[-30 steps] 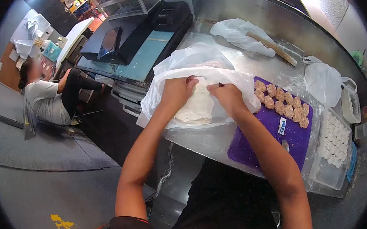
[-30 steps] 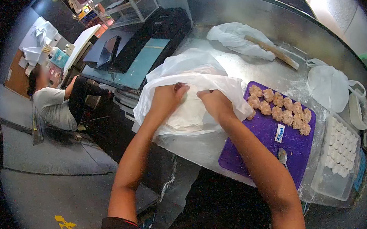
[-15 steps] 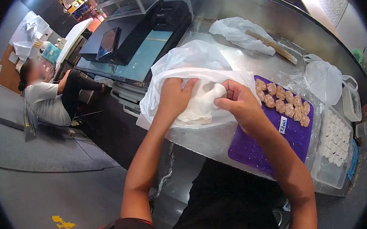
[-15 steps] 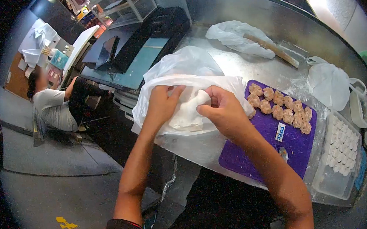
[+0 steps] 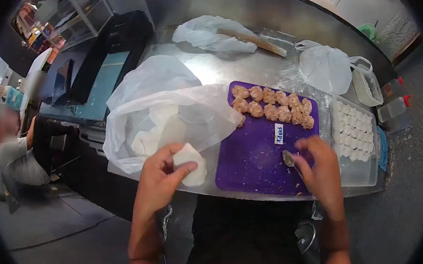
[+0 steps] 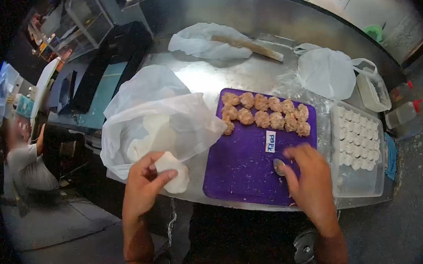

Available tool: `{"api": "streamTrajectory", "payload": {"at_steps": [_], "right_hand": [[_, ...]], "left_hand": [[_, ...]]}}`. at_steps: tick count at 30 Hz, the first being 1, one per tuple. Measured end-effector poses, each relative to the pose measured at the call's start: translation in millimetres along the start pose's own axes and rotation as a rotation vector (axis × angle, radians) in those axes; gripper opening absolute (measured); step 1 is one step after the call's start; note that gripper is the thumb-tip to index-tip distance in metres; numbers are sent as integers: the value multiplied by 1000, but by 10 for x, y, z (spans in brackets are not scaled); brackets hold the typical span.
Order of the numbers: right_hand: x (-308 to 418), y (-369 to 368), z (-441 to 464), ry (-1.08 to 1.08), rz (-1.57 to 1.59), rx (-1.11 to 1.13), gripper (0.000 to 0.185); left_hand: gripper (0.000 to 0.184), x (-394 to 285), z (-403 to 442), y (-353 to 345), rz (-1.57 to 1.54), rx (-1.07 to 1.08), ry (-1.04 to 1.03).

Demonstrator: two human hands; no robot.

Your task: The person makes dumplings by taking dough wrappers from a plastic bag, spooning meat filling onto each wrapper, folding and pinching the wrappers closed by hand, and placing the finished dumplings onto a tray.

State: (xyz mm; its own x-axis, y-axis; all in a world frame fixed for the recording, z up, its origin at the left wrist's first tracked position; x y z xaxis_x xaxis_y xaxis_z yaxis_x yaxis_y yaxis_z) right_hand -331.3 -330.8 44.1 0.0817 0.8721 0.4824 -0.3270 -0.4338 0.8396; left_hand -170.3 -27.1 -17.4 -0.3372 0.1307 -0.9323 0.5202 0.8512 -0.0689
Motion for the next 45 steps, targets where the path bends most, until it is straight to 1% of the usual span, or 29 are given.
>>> {"api": "streamTrajectory", "payload": {"at_steps": [1,3,4,5,7,9,10,11,13,14,15,16,20,22,24,25,27,29,31,32,34,35,37,38,40,41,43,44,45], "right_hand": [[-141,-40,-172,-4,-2,-2,25],[-318,-183,-478,3,-290,52,22],[-397,-285,-556,-7,-288,47,22],[-488,-366,-620,-39,-248,18,20],[-549,-396,-630,-68,-204,-16,19],[-646,-328,-515,-157,-23,-134,15],[-615,-291,-391,-156,-20,-140,15],[-510,-239,-231,-115,-16,-141,12],[-423,-244,22,-87,-10,-145,8],[-380,-328,156,-33,-111,-91,6],[-333,-426,286,25,-212,-35,6],[-328,-508,403,26,-207,-37,6],[-110,-795,775,152,-252,-52,8],[29,-857,888,189,-296,-36,7],[175,-878,987,231,-293,-5,6],[252,-916,1022,269,-293,25,11],[341,-964,1085,270,-313,33,12],[333,-1013,1104,270,-337,35,13],[79,-1036,1060,221,-206,-19,11],[-33,-1041,1042,224,-205,-17,11],[-270,-1075,995,201,105,34,10],[-345,-1061,959,200,107,33,10],[-488,-1129,878,76,439,124,14],[-511,-1084,849,77,441,123,14],[-503,-967,760,-48,527,201,16],[-452,-897,731,-46,531,199,16],[-329,-714,666,7,538,131,14],[-283,-673,610,-1,533,127,14],[-157,-578,575,99,492,70,11]], "left_hand": [[28,42,7,-84,1,5,1],[25,13,-11,-393,164,208,-123],[16,51,34,-573,230,340,-19],[16,77,168,-687,235,344,-18],[19,305,544,-894,350,348,-24],[23,466,831,-870,67,281,-7],[24,409,899,-786,52,239,-58],[24,373,932,-721,60,244,-59],[22,284,987,-326,136,-98,-49],[22,282,1024,-257,143,-95,-48],[22,243,1058,-144,98,-135,-130],[22,172,1046,-71,51,-178,-212],[23,74,839,-10,71,-253,-216],[25,170,757,-16,-106,-219,-98],[26,216,643,-64,-166,-213,-67],[27,274,584,-66,-226,-202,-37],[28,425,504,-23,-201,-182,-13],[27,453,427,-47,-189,-178,-35],[27,522,374,-6,-218,-171,-12],[28,571,359,-4,-248,-158,13],[29,614,347,-35,-278,-147,39],[31,640,353,-109,-307,-130,74],[33,677,389,-197,-329,-110,110],[36,713,427,-240,-364,-72,101],[39,730,442,-302,-396,-37,96],[40,720,449,-351,-406,4,108],[41,669,462,-468,-417,51,119],[42,611,438,-604,-505,145,137],[43,538,403,-755,-596,241,154]]}}
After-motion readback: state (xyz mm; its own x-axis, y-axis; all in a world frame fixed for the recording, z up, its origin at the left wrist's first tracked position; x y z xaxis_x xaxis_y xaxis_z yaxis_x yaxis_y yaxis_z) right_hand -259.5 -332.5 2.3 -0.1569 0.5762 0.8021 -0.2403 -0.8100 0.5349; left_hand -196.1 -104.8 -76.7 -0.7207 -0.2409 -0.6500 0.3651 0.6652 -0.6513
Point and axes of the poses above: each hand's wrist, its own z-axis towards the middle knuckle, its own y-axis out of the back of the hand, x = y × z, the point moved 8 cm from there along z, towards the middle knuckle, and after that the axes turned 9 degrees about y, right-handed, at the moved point
